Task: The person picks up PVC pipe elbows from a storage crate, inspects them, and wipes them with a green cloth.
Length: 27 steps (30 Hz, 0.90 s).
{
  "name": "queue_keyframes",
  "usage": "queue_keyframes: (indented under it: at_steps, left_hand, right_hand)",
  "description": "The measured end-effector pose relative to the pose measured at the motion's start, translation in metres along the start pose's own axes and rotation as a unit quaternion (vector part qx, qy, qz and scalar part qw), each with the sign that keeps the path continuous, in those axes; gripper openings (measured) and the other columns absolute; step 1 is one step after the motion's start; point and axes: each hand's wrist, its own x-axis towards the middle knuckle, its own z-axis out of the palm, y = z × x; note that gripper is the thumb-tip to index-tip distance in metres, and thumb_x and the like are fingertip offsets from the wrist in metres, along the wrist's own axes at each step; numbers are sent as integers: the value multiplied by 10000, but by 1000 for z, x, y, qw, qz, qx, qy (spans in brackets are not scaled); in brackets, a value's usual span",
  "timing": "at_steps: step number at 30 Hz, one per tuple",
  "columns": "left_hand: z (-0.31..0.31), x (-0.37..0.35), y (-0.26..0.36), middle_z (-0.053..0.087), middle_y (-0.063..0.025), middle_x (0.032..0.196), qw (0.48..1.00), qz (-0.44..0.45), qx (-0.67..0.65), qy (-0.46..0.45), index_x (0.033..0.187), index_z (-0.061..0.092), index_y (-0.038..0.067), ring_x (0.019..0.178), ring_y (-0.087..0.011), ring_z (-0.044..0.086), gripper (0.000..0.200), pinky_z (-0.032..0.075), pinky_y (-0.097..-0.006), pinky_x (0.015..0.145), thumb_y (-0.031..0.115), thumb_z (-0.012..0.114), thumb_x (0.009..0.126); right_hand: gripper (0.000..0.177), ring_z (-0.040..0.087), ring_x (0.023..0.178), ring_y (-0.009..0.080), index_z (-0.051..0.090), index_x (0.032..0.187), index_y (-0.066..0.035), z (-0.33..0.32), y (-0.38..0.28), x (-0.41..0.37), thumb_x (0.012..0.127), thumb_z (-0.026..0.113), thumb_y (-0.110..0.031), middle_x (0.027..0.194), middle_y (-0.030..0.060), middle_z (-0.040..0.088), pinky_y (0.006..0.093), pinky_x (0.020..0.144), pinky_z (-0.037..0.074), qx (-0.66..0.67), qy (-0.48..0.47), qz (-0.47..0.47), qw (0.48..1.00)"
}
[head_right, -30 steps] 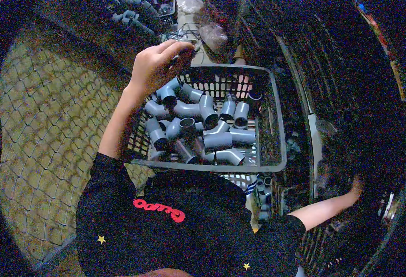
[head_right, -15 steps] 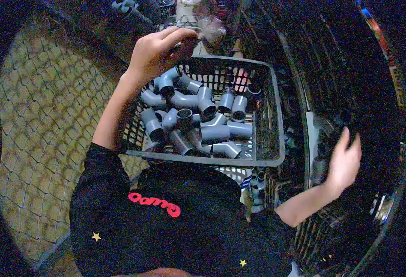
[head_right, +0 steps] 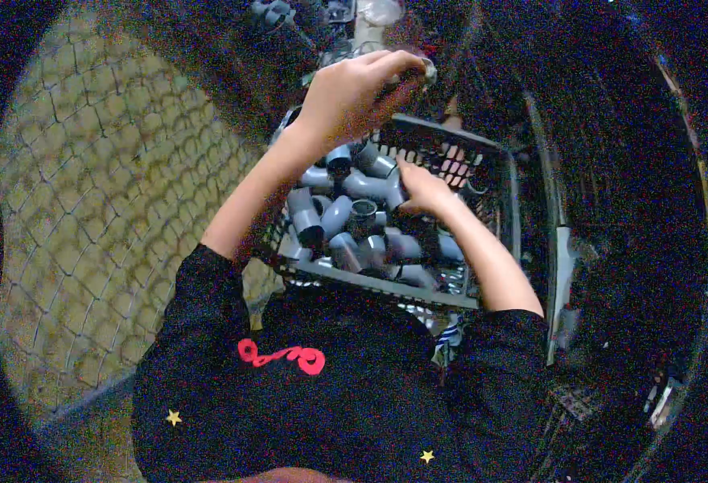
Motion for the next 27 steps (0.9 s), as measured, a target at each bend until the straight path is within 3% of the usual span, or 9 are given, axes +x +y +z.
queue_keyframes:
  at_steps: [4,6,7,11,15,18,20,22,27]
  left_hand:
    - [14,-25,-20,710,-106,959,998,-47,-26,16,1101,655,152,814,-333,692,228,558,-416,677,314,634,941]
    - [17,-34,-24,711,-116,975,994,-92,-51,-19,1092,659,126,838,-333,692,221,555,-406,711,295,629,952]
    - [16,-35,-22,711,-118,984,991,-116,-62,-37,1093,659,122,848,-334,693,224,555,-404,720,293,628,953]
    - [25,-37,-20,701,-123,1026,994,-55,-93,-9,1084,658,96,866,-328,693,214,561,-396,713,250,660,935]
    - [36,-43,3,676,-92,946,994,32,-107,-17,1081,648,162,754,-331,680,220,554,-398,630,215,719,880]
    - [37,-43,11,665,-87,909,992,103,-65,15,1088,661,158,704,-285,685,242,557,-383,588,206,734,861]
    - [35,-36,3,667,-88,909,991,90,-73,67,1070,677,146,713,-279,689,206,565,-384,597,177,717,870]
    - [37,-35,1,671,-89,919,995,-11,-66,69,1081,689,134,728,-275,691,209,573,-389,611,127,697,872]
    - [34,-41,20,668,-42,837,988,143,-61,26,1109,722,176,665,-200,655,339,530,-336,549,185,770,774]
  right_hand:
    - [803,580,1166,401,405,1392,-23,-36,-5,-10,689,763,-170,1349,242,499,474,946,516,-71,-37,97,992]
    - [808,514,1258,387,358,1449,-12,-80,-31,-25,704,665,-67,1359,238,496,439,1033,447,-54,0,139,989]
    - [792,498,1278,382,364,1447,-9,-79,-19,-26,701,630,-35,1354,238,494,417,1068,413,17,106,77,991]
    - [768,434,1339,330,404,1456,-30,-88,-2,-16,694,492,26,1391,201,462,364,1137,313,304,307,-16,902]
    - [738,511,1261,243,434,1470,-57,-101,-30,-17,746,441,89,1366,146,535,324,1084,368,550,329,16,767]
    - [568,565,1188,201,462,1448,-19,-89,-33,-15,897,594,15,1322,114,588,314,1034,428,574,351,0,740]
    - [537,584,1158,180,470,1429,19,-82,-40,-13,917,621,-33,1304,112,603,303,1000,461,562,364,-27,742]
    - [557,601,1133,165,482,1432,-7,-90,-43,-12,904,651,-56,1293,114,615,298,984,476,704,338,-52,622]
    - [593,626,1082,164,515,1425,-53,-106,-50,-26,859,690,-74,1244,115,642,303,957,493,540,366,-60,756]
